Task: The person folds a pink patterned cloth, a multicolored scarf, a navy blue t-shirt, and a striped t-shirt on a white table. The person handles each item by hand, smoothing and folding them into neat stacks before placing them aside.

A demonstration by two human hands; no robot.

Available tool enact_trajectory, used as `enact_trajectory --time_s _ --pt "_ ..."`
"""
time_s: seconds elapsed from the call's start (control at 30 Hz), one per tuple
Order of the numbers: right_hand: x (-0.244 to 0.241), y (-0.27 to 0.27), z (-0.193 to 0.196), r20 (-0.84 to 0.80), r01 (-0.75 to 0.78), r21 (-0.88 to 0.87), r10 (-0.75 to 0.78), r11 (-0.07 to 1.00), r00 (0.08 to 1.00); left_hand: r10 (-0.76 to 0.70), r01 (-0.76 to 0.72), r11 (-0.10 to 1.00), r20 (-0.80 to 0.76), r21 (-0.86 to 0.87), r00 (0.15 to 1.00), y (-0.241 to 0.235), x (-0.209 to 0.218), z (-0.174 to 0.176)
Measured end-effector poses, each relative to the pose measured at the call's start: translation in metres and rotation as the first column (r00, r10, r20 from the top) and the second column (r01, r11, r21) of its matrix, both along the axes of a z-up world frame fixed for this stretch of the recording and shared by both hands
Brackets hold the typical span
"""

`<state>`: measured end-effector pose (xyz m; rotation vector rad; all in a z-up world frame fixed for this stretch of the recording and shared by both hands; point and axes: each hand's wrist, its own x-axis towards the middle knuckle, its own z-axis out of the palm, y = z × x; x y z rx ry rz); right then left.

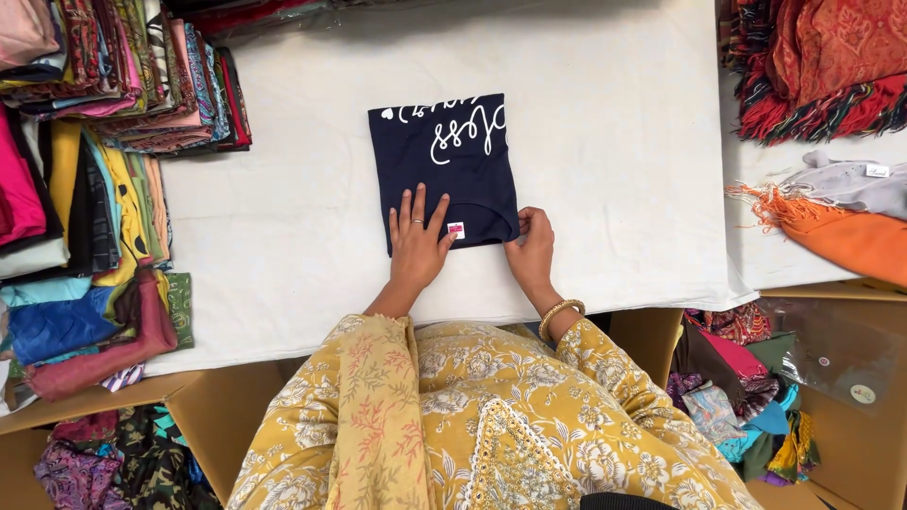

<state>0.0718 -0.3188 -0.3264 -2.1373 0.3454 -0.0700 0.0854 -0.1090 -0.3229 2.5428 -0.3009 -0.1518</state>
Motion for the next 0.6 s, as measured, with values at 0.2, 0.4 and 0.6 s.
enact_trajectory --time_s 0.2,0.4,0.6 --pt "0.006 -0.004 -0.008 0.083 -0.095 -0.231 0.116 0.968 0.990 -0.022 0.034 0.990 -0.088 0.137 0.996 0.007 -0.006 -0.024" --pt "-0.001 -0.019 -0.026 0.083 -0.137 -0.335 0.174 0.932 0.981 0.069 -0.049 0.983 -0.107 0.177 0.992 0.018 0.005 -0.026" --pt "-0.006 -0.019 -0.019 0.118 -0.219 -0.405 0.288 0.888 0.950 0.118 -0.104 0.975 -0.060 0.197 0.991 0.017 0.023 -0.024"
